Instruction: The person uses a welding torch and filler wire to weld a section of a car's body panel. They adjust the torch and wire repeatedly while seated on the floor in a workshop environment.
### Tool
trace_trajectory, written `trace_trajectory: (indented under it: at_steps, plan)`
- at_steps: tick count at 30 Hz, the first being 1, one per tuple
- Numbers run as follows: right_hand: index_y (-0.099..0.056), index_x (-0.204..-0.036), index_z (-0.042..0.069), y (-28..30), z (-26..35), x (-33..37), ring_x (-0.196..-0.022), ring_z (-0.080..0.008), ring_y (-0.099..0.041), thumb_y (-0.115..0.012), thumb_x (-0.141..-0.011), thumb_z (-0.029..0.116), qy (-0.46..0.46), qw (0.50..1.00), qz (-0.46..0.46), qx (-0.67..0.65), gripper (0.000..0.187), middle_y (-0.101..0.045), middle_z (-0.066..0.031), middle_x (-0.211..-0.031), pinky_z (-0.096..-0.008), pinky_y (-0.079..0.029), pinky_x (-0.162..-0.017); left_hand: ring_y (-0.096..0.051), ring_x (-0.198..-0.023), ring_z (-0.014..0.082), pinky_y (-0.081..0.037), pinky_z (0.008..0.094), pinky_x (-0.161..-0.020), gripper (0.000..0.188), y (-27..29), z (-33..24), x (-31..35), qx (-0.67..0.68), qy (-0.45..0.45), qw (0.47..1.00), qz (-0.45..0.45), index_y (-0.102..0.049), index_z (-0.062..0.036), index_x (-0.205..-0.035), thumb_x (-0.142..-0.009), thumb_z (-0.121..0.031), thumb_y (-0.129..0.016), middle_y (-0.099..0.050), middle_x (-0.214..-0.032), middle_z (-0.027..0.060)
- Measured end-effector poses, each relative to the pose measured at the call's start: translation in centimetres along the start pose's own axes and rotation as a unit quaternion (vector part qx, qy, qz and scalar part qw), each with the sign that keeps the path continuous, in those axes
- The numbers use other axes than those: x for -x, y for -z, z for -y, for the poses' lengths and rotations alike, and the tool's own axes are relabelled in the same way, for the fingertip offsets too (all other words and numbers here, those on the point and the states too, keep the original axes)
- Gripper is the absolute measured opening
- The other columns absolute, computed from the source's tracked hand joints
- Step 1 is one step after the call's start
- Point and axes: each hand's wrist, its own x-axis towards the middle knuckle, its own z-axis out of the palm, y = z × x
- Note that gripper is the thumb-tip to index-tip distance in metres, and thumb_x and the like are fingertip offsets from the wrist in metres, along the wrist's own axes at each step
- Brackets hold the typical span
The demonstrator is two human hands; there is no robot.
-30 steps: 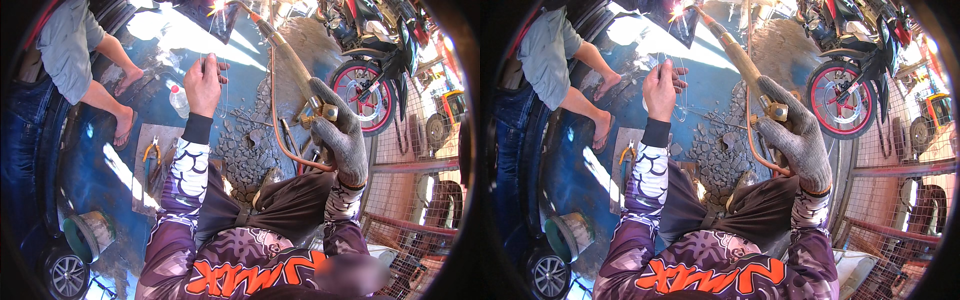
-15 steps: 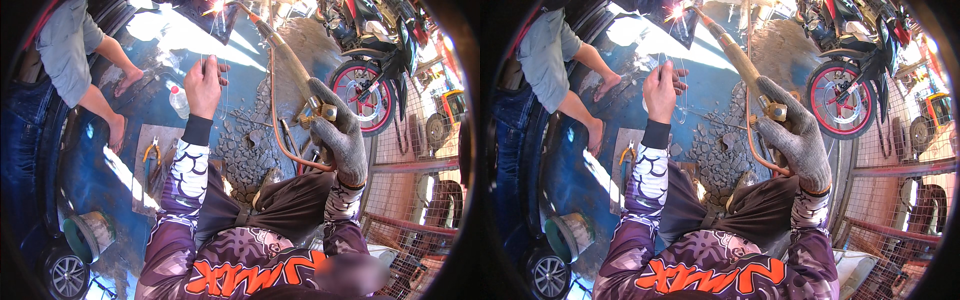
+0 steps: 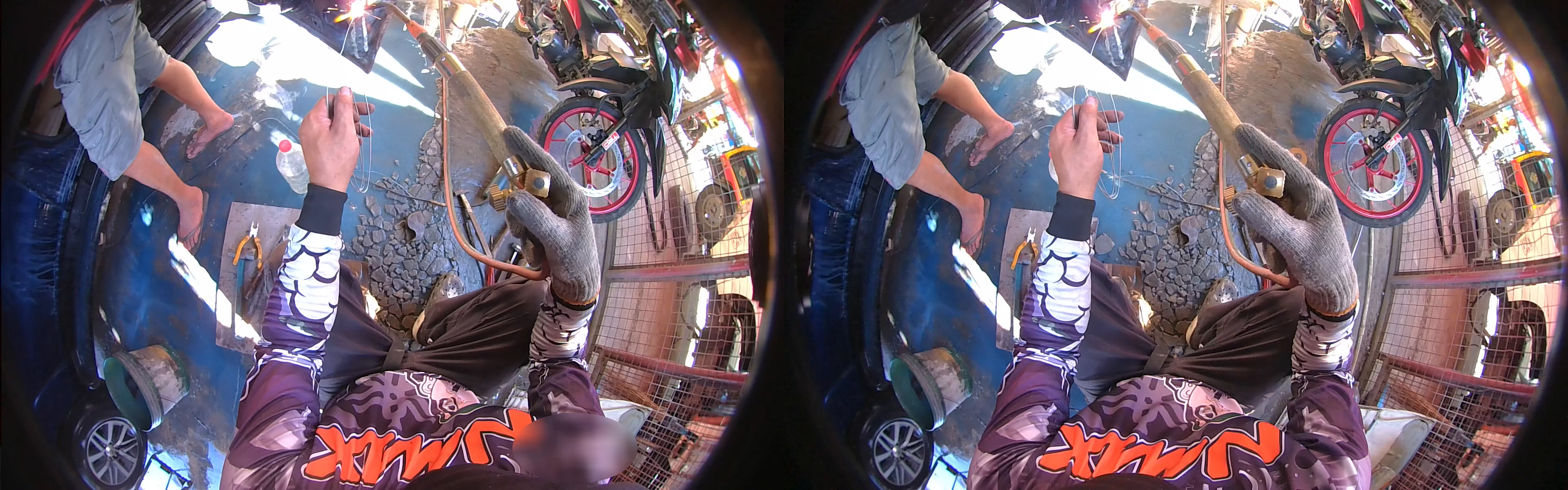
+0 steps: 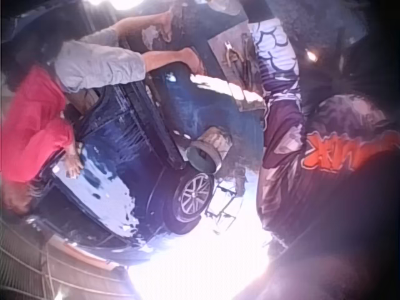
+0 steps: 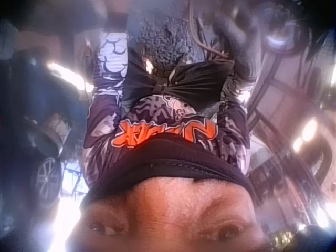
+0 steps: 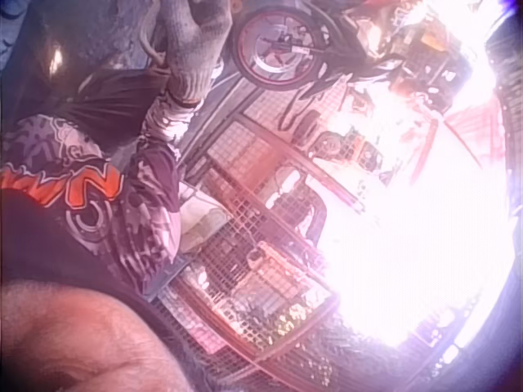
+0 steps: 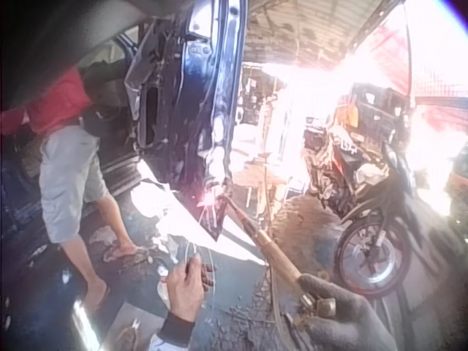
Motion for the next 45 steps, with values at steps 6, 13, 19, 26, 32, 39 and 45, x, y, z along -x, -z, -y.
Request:
trace_trajectory:
  at_steps: [6,13,19,26,32,39,45]
  plan:
    - [-0.052,-0.154,0.005,0.0,-0.2,-0.1,-0.093,-0.0059,-0.06,-0.08,-0.089,0.008,0.005,1.0,0.005,-0.002,0.071,-0.066,-0.0067,-0.131,-0.0208,-0.054,-0.074,-0.069,-0.059,0.0114,-0.051,0.0256,-0.053,0.044,-0.1,-0.2,0.1,-0.001,0.0,1.0,-0.001,-0.055,-0.007,-0.075,-0.11,-0.033,-0.052,-0.079,-0.09,0.0121]
    - [-0.051,-0.154,0.004,-0.1,-0.1,-0.1,-0.09,-0.006,-0.061,-0.08,-0.089,0.007,0.014,1.0,0.002,0.0,0.071,-0.066,-0.0062,-0.129,-0.0213,-0.054,-0.072,-0.069,-0.059,0.0116,-0.051,0.0248,-0.053,0.044,0.0,-0.2,-0.1,-0.004,0.001,1.0,0.004,-0.055,-0.0063,-0.075,-0.11,-0.033,-0.052,-0.079,-0.09,0.0128]
    - [-0.051,-0.154,0.004,-0.2,0.0,0.0,-0.09,-0.0066,-0.061,-0.078,-0.09,0.005,0.015,1.0,0.001,-0.001,0.069,-0.066,-0.0074,-0.129,-0.022,-0.055,-0.072,-0.064,-0.053,0.0126,-0.049,0.028,-0.051,0.042,-0.2,-0.1,-0.1,0.013,-0.004,1.0,-0.007,-0.059,0.0003,-0.082,-0.11,-0.03,-0.052,-0.075,-0.081,0.0119]
    - [-0.051,-0.153,0.004,0.1,-0.3,-0.3,-0.091,-0.0067,-0.062,-0.077,-0.091,0.004,0.019,1.0,0.002,0.005,0.067,-0.066,-0.0089,-0.13,-0.0222,-0.056,-0.073,-0.066,-0.056,0.0128,-0.051,0.0284,-0.051,0.042,-0.2,-0.3,-0.1,0.005,0.006,1.0,-0.006,-0.06,0.001,-0.082,-0.11,-0.029,-0.052,-0.074,-0.08,0.0112]
    - [-0.05,-0.154,0.002,0.5,-0.5,0.1,-0.091,-0.0066,-0.063,-0.076,-0.092,0.005,-0.001,1.0,-0.003,-0.021,0.067,-0.066,-0.0091,-0.129,-0.0223,-0.055,-0.075,-0.068,-0.058,0.0118,-0.05,0.0252,-0.052,0.044,0.0,0.0,0.3,-0.014,0.006,1.0,0.02,-0.054,-0.0062,-0.075,-0.11,-0.032,-0.051,-0.079,-0.091,0.0128]
    - [-0.049,-0.154,0.001,1.0,-0.5,0.6,-0.084,-0.0037,-0.059,-0.075,-0.092,0.005,-0.07,0.997,-0.005,-0.042,0.067,-0.067,-0.0054,-0.12,-0.019,-0.05,-0.07,-0.068,-0.058,0.0129,-0.05,0.0253,-0.053,0.043,0.3,0.0,0.6,-0.011,0.001,1.0,0.002,-0.054,-0.0061,-0.076,-0.11,-0.032,-0.051,-0.078,-0.091,0.0134]
    - [-0.049,-0.154,0.001,0.9,-0.3,0.7,-0.081,-0.0033,-0.058,-0.075,-0.093,0.007,-0.027,0.997,0.007,-0.07,0.067,-0.068,-0.0056,-0.12,-0.0186,-0.049,-0.068,-0.068,-0.058,0.0127,-0.05,0.0256,-0.053,0.044,0.1,-0.1,0.1,-0.007,-0.003,1.0,0.004,-0.054,-0.006,-0.075,-0.11,-0.032,-0.051,-0.078,-0.09,0.0137]
